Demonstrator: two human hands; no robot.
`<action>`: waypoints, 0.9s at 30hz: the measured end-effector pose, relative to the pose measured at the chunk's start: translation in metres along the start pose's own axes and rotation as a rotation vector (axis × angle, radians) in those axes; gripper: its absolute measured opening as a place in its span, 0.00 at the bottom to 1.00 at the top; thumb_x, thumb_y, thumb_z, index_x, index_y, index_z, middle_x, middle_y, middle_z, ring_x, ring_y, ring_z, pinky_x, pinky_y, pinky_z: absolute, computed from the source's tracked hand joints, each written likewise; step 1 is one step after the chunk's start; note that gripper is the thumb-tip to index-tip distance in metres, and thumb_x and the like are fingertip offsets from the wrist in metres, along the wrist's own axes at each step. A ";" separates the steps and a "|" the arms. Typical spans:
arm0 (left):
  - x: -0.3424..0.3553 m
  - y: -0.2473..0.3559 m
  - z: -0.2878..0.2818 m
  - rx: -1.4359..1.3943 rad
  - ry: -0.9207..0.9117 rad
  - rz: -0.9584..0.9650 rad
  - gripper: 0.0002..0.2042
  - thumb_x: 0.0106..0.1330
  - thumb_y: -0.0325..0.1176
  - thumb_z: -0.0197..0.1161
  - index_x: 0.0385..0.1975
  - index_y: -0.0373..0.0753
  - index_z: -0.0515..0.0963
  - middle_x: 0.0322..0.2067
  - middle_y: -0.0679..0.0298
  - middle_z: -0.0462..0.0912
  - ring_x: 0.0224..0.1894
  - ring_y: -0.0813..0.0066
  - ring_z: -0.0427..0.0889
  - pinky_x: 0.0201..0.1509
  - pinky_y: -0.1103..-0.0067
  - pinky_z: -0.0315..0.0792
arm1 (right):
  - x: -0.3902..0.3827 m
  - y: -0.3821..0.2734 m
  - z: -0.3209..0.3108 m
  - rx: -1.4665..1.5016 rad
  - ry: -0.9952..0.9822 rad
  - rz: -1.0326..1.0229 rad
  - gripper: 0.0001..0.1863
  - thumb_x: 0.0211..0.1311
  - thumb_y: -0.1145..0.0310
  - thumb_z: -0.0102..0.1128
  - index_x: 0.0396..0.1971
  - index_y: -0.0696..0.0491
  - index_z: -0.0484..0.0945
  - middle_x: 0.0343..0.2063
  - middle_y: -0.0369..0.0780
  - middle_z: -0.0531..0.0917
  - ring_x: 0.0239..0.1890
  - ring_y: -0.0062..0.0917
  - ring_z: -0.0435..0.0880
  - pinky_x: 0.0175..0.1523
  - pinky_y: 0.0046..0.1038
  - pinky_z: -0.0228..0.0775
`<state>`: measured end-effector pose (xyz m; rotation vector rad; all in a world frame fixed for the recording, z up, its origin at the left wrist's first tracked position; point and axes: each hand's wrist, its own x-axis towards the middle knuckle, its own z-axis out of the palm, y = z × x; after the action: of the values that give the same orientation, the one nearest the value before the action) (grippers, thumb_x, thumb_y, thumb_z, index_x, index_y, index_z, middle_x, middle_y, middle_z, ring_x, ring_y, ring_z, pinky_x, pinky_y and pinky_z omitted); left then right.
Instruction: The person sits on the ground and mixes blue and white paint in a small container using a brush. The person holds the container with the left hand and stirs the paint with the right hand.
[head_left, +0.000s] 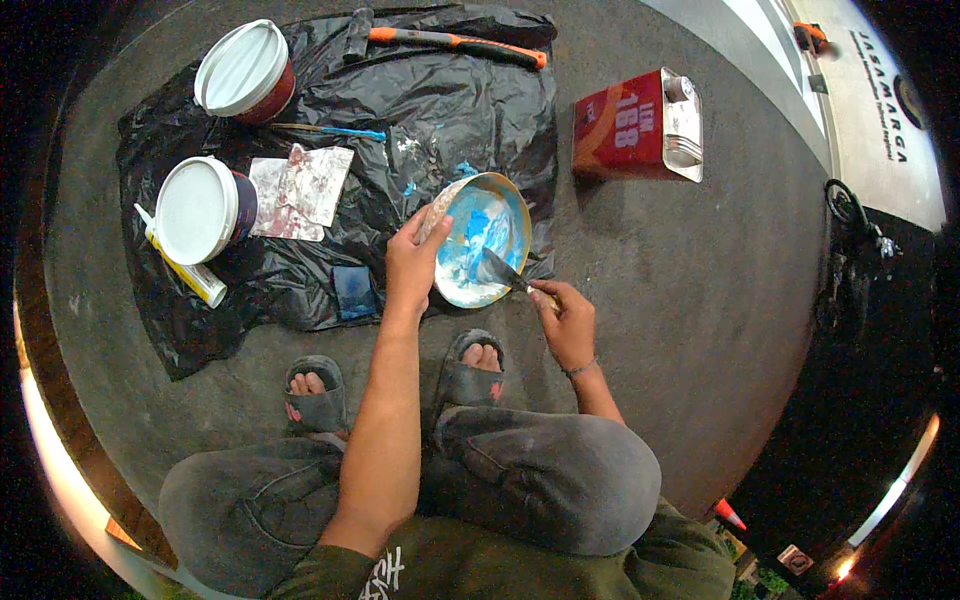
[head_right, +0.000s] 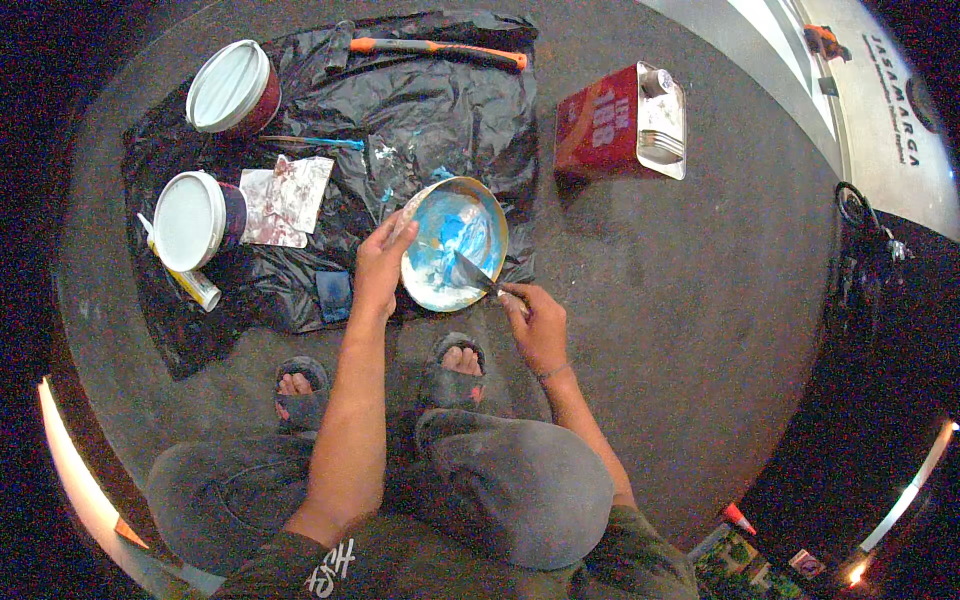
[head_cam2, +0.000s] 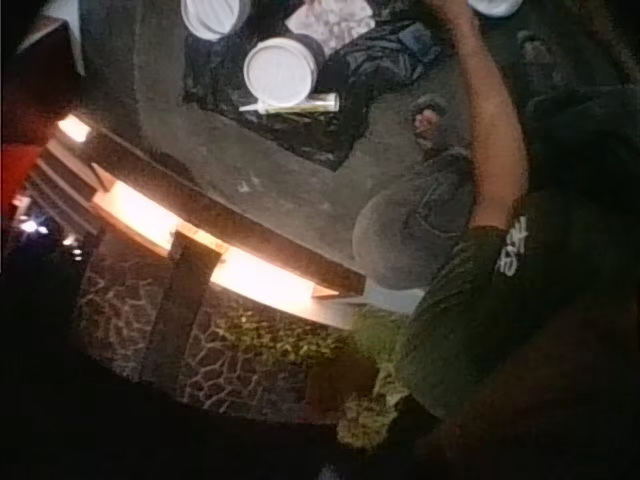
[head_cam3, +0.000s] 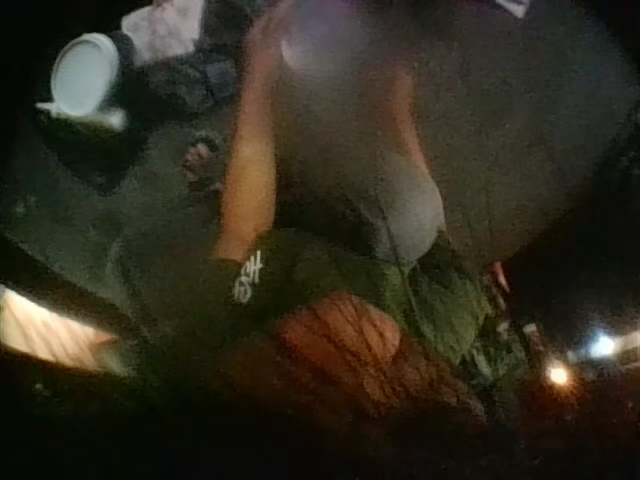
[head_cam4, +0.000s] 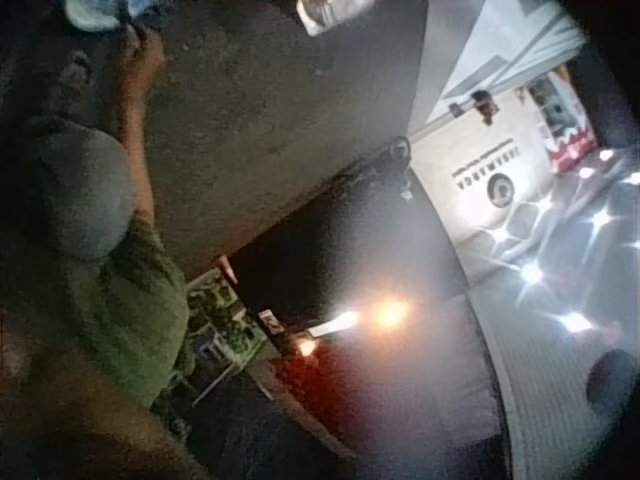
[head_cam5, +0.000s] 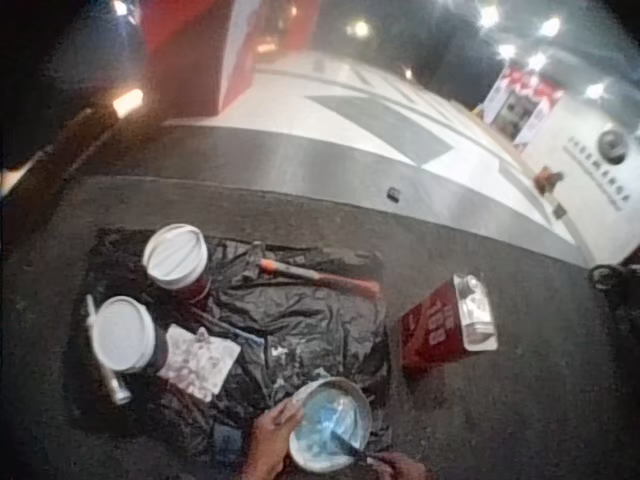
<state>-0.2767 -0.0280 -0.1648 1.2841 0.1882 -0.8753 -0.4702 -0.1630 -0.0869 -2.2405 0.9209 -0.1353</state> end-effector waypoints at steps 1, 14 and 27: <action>0.000 0.000 0.000 0.001 0.008 -0.007 0.23 0.70 0.36 0.68 0.62 0.33 0.76 0.53 0.60 0.84 0.52 0.75 0.82 0.58 0.78 0.74 | 0.000 0.002 0.001 -0.009 -0.022 -0.020 0.09 0.65 0.70 0.67 0.42 0.57 0.85 0.36 0.44 0.88 0.38 0.31 0.88 0.43 0.28 0.78; 0.000 0.004 0.001 0.121 0.010 0.068 0.25 0.65 0.38 0.71 0.60 0.34 0.79 0.49 0.58 0.87 0.48 0.77 0.84 0.56 0.77 0.75 | 0.058 -0.004 -0.018 -0.210 -0.007 -0.300 0.11 0.63 0.71 0.66 0.45 0.51 0.82 0.39 0.42 0.84 0.38 0.40 0.86 0.43 0.36 0.80; 0.003 0.001 0.001 0.136 0.002 0.079 0.25 0.65 0.39 0.71 0.59 0.34 0.79 0.48 0.56 0.88 0.48 0.74 0.85 0.55 0.77 0.75 | 0.070 0.018 -0.005 -0.308 0.055 -0.504 0.16 0.59 0.76 0.68 0.49 0.51 0.81 0.45 0.41 0.84 0.41 0.39 0.86 0.44 0.35 0.79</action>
<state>-0.2738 -0.0304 -0.1655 1.4094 0.0799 -0.8305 -0.4298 -0.2202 -0.1059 -2.7323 0.4023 -0.3006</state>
